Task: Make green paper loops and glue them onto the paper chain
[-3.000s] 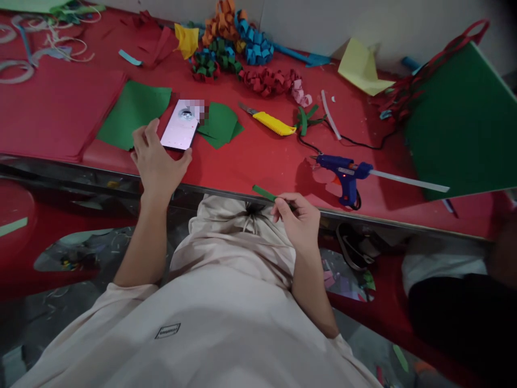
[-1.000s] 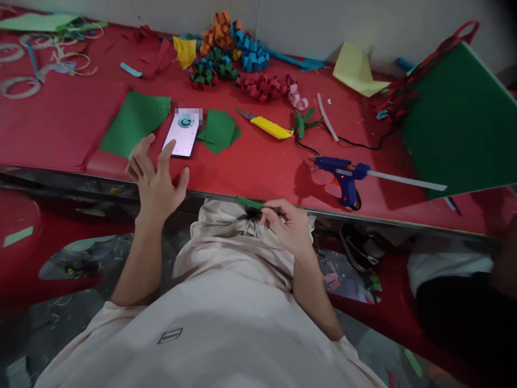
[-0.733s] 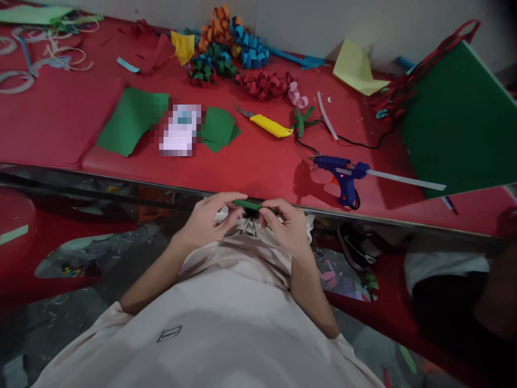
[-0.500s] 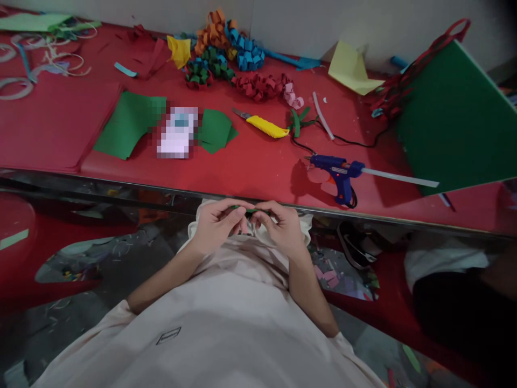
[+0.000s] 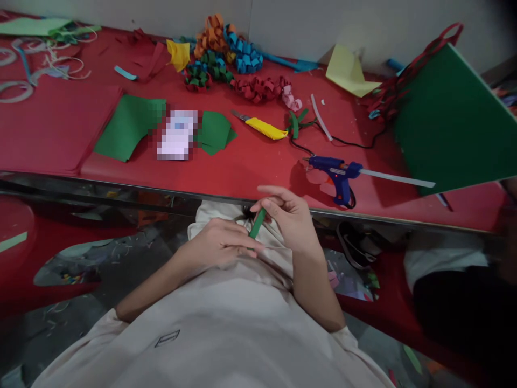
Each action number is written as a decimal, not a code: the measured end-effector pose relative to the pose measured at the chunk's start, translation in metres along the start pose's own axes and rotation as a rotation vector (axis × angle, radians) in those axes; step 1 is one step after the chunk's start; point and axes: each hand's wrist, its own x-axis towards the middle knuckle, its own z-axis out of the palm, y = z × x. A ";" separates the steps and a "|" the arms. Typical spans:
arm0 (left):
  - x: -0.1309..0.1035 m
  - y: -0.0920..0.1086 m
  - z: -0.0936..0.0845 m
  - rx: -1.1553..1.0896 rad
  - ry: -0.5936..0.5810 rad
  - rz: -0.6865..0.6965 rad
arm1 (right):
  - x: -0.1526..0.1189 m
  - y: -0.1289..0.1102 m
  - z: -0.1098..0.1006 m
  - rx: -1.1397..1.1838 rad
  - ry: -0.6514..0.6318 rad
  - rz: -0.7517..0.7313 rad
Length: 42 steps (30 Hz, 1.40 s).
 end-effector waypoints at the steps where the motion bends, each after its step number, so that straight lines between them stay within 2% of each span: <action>1: 0.000 -0.002 0.001 0.077 0.028 -0.033 | 0.001 -0.005 0.003 -0.072 0.023 -0.043; 4: 0.000 -0.009 0.003 0.314 0.154 -0.116 | 0.000 -0.020 0.011 -0.317 0.030 -0.229; 7: -0.001 -0.012 -0.002 0.397 0.236 -0.164 | -0.010 -0.028 0.019 -0.396 -0.044 -0.336; 10: -0.002 -0.011 -0.009 0.413 0.228 -0.173 | -0.019 -0.027 0.026 -0.276 -0.088 -0.271; 12: -0.002 -0.010 -0.012 0.469 0.274 -0.165 | -0.021 -0.022 0.031 -0.144 -0.078 -0.193; 15: 0.001 -0.007 -0.011 0.563 0.403 -0.153 | -0.019 -0.014 0.041 0.043 -0.011 -0.094; 17: 0.004 -0.004 -0.009 0.559 0.432 -0.180 | -0.016 -0.008 0.047 0.107 0.061 -0.035; 20: 0.007 -0.002 -0.008 0.465 0.437 -0.269 | -0.013 -0.001 0.050 0.138 0.142 0.006; 24: 0.005 -0.005 -0.008 0.182 0.420 -0.389 | -0.010 0.006 0.047 0.167 0.111 0.055; 28: 0.003 -0.007 0.000 -0.306 0.470 -0.362 | -0.004 0.009 0.045 0.166 0.087 0.074; 30: 0.005 -0.005 0.007 -0.363 0.540 -0.373 | -0.001 0.010 0.045 0.152 0.085 0.040; 33: 0.008 -0.002 0.016 -0.188 0.582 -0.365 | 0.001 0.009 0.040 0.116 0.073 -0.045; 37: 0.006 -0.006 0.022 0.105 0.520 -0.187 | -0.006 0.003 0.032 0.071 -0.020 -0.121; 40: 0.002 -0.013 0.024 0.258 0.520 -0.088 | -0.015 -0.003 0.032 0.020 -0.023 -0.196; 42: 0.002 -0.015 0.022 0.310 0.541 -0.042 | -0.021 -0.006 0.034 -0.073 -0.012 -0.300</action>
